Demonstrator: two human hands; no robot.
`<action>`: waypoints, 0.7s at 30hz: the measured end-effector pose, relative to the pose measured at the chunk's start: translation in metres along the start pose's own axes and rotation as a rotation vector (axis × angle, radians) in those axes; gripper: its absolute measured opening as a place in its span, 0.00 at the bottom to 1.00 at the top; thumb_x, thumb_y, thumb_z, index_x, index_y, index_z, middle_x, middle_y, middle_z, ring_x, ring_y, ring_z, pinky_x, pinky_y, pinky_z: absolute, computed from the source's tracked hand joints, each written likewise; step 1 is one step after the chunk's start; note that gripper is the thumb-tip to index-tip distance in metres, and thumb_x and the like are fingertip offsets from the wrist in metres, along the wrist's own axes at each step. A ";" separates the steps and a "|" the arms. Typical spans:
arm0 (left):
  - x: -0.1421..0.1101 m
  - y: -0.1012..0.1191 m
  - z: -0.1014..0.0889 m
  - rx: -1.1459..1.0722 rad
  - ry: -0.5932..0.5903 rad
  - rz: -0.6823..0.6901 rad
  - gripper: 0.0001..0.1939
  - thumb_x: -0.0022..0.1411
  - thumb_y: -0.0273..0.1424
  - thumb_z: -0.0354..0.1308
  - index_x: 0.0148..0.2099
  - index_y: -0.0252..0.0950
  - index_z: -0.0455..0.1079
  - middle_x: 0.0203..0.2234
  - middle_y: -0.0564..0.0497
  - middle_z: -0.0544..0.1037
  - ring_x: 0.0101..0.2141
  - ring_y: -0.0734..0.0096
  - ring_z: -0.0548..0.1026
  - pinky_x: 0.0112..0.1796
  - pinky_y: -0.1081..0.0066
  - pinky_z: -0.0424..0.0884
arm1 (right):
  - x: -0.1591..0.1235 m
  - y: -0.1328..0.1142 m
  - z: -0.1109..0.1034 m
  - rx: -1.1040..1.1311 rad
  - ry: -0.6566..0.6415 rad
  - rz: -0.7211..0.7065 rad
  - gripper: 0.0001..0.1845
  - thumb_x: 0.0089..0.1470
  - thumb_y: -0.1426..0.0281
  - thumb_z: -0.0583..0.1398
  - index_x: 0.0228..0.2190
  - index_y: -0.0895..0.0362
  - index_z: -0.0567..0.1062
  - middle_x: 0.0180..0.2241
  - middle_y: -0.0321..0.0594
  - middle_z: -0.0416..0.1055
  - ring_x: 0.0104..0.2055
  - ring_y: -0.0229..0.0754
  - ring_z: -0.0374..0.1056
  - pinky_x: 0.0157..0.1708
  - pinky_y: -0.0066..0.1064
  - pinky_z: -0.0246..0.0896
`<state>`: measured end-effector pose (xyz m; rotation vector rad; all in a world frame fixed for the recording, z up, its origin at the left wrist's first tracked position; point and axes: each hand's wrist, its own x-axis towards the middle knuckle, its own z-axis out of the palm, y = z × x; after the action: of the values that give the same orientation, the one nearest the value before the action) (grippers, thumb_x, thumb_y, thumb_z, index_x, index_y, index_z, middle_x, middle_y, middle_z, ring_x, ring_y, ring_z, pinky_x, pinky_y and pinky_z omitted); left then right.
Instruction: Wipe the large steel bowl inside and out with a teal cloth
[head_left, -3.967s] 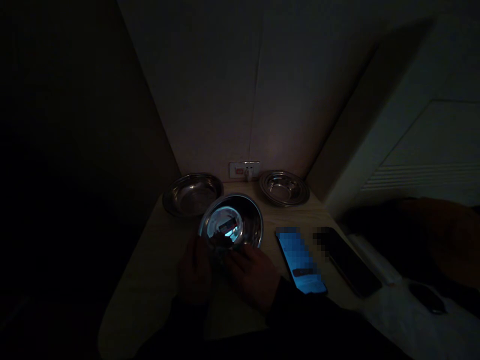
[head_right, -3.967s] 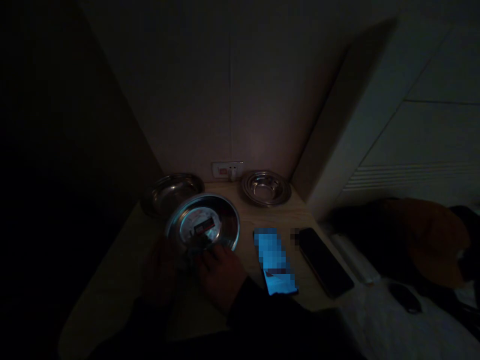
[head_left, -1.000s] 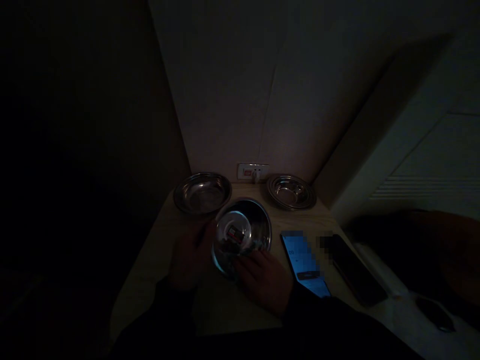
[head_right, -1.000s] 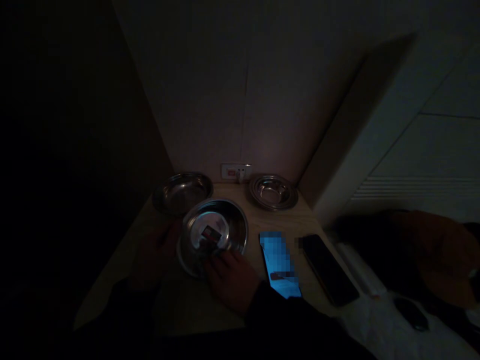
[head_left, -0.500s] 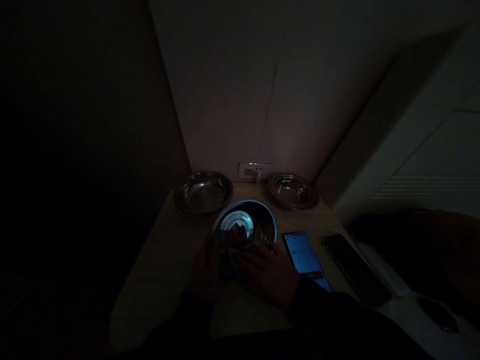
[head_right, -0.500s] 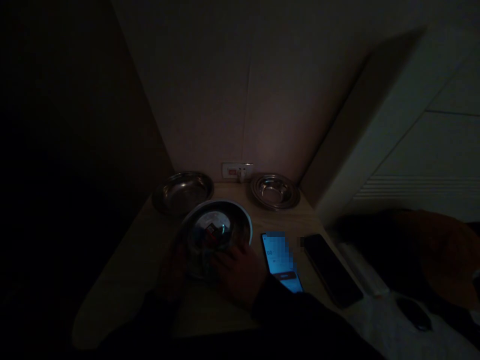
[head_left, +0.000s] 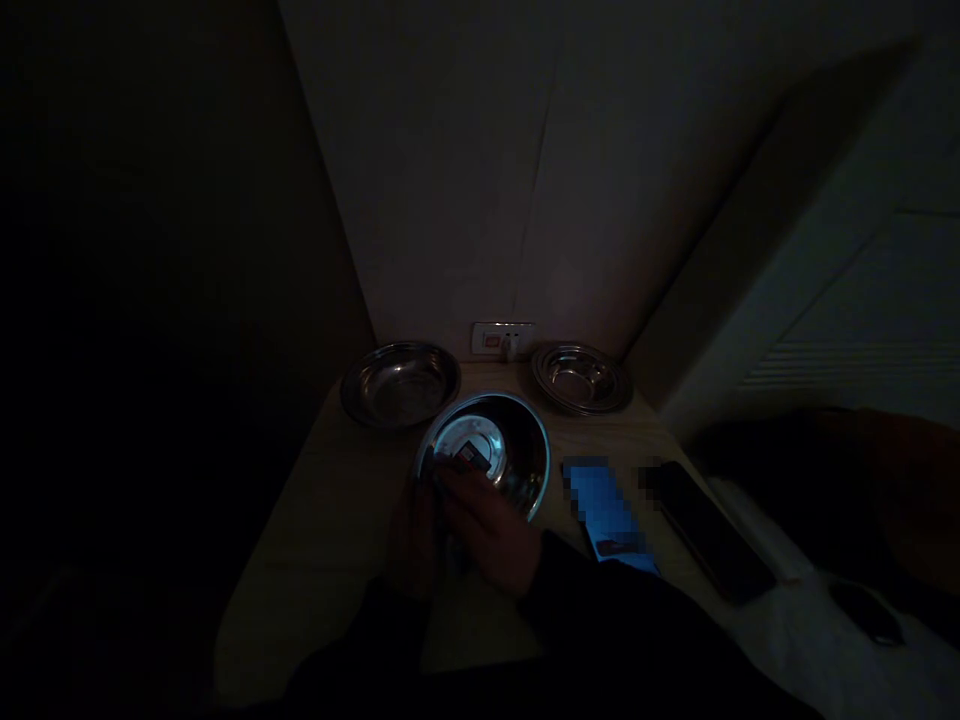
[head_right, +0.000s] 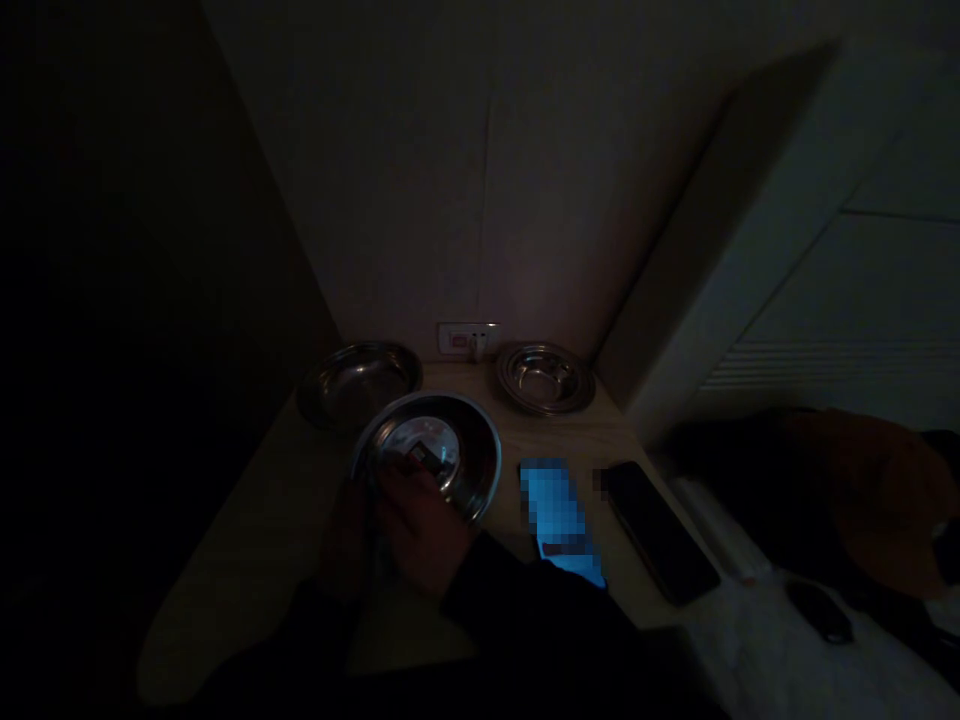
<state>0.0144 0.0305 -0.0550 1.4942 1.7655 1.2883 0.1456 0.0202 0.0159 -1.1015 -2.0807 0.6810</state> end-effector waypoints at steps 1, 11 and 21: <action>0.001 0.001 -0.001 -0.009 -0.003 -0.017 0.19 0.57 0.45 0.49 0.39 0.38 0.73 0.43 0.38 0.77 0.50 0.47 0.71 0.51 0.51 0.66 | -0.001 0.000 -0.002 -0.028 -0.026 -0.011 0.22 0.61 0.73 0.49 0.56 0.58 0.64 0.51 0.44 0.69 0.48 0.42 0.64 0.48 0.35 0.61; 0.000 0.046 -0.003 -0.196 -0.136 -0.049 0.22 0.65 0.39 0.41 0.50 0.33 0.70 0.46 0.40 0.77 0.47 0.60 0.75 0.48 0.63 0.71 | -0.024 0.014 -0.077 -0.698 -0.436 -0.040 0.15 0.54 0.70 0.56 0.45 0.57 0.73 0.44 0.44 0.75 0.49 0.54 0.60 0.45 0.48 0.54; 0.010 0.024 -0.006 -0.028 -0.021 -0.011 0.20 0.63 0.41 0.44 0.39 0.37 0.73 0.34 0.44 0.80 0.42 0.57 0.76 0.47 0.59 0.70 | -0.014 0.001 -0.014 -0.346 -0.171 -0.095 0.20 0.59 0.72 0.51 0.52 0.60 0.66 0.51 0.43 0.70 0.45 0.45 0.62 0.47 0.37 0.57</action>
<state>0.0182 0.0371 -0.0293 1.4756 1.7333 1.2813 0.1625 0.0111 0.0197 -1.1514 -2.4462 0.3871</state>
